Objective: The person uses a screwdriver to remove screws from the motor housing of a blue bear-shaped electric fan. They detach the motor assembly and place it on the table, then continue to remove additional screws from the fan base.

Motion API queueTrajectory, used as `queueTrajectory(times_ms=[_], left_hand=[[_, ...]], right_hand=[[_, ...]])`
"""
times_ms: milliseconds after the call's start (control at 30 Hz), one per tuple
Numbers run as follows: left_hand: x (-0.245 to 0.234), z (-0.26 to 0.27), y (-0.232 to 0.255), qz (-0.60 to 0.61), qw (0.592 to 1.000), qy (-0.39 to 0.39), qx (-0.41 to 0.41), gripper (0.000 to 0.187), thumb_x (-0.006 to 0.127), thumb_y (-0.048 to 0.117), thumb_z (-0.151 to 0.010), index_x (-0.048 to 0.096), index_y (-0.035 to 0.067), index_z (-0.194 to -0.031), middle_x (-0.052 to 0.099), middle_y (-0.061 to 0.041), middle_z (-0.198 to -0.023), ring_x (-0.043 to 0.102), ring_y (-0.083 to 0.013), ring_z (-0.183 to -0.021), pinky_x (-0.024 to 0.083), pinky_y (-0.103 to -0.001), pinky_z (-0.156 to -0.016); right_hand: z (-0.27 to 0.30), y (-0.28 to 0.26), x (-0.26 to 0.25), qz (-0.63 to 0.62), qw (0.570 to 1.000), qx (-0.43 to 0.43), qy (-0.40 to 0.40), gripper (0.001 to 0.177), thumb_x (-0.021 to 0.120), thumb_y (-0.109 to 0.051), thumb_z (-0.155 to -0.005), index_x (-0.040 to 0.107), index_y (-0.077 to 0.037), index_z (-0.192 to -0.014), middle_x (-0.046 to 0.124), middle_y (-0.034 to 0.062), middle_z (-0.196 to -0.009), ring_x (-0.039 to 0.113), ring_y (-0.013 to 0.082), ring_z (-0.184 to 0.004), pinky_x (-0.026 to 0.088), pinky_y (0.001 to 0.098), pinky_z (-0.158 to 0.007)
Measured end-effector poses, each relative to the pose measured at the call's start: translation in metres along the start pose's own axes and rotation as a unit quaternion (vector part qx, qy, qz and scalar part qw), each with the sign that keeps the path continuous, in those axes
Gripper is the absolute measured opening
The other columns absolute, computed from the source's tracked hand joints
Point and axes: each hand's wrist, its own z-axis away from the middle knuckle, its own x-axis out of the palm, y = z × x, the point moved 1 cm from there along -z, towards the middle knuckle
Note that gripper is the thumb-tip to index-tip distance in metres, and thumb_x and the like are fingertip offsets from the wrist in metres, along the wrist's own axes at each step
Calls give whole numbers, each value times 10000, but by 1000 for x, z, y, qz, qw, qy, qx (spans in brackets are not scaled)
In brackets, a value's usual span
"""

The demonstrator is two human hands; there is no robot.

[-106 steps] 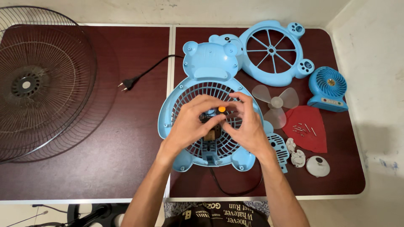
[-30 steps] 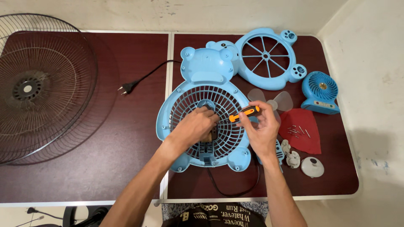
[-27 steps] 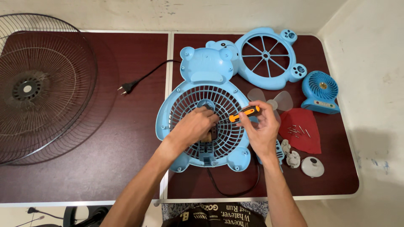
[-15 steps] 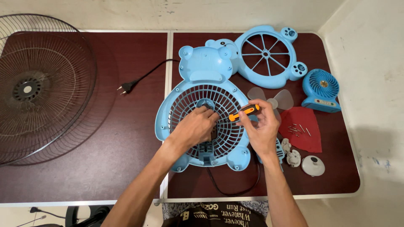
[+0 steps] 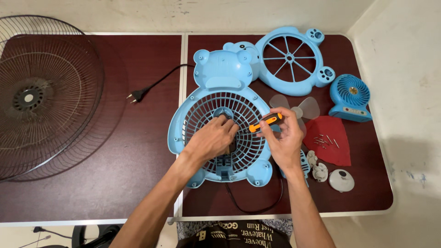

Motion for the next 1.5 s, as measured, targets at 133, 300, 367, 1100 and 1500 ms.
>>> queueTrajectory(times_ms=[133,300,367,1100,1500], left_hand=[[-9,0,0,61,997,42,-24,187,648,212,-987,637,31,-939,666,-100,-900,628,-256,-868,530,-374,-813],[-25,-2,-9,180,976,106,-54,139,658,153,-956,643,16,-968,669,-108,-906,643,-282,-875,534,-398,-823],[-32,-1,-10,330,932,94,-120,126,660,121,-962,668,7,-1016,696,-112,-944,670,-260,-889,547,-376,-810],[-32,-38,40,760,599,84,-237,229,695,36,-961,642,23,-1183,727,-30,-1000,684,-86,-939,558,-245,-861],[-24,-79,77,644,721,124,-223,284,854,18,-801,695,8,-1035,775,-55,-939,748,-110,-874,627,-256,-800]], right_hand=[[1,3,0,-2,1000,1,2,356,692,45,-961,530,19,-1277,630,79,-1080,661,126,-983,668,294,-720],[0,6,-3,-29,999,8,10,349,664,48,-981,525,14,-1300,624,80,-1114,660,128,-1002,670,305,-761],[0,4,-6,-31,999,0,8,361,640,19,-1015,503,10,-1349,621,88,-1123,653,142,-1001,651,320,-784],[14,-16,-37,-63,975,208,-38,223,646,-74,-952,670,-49,-1172,593,-53,-722,381,2,-529,273,204,-437],[28,-5,-88,60,994,95,-10,165,742,-57,-922,727,-21,-1083,650,-45,-835,551,-2,-752,453,175,-643]])
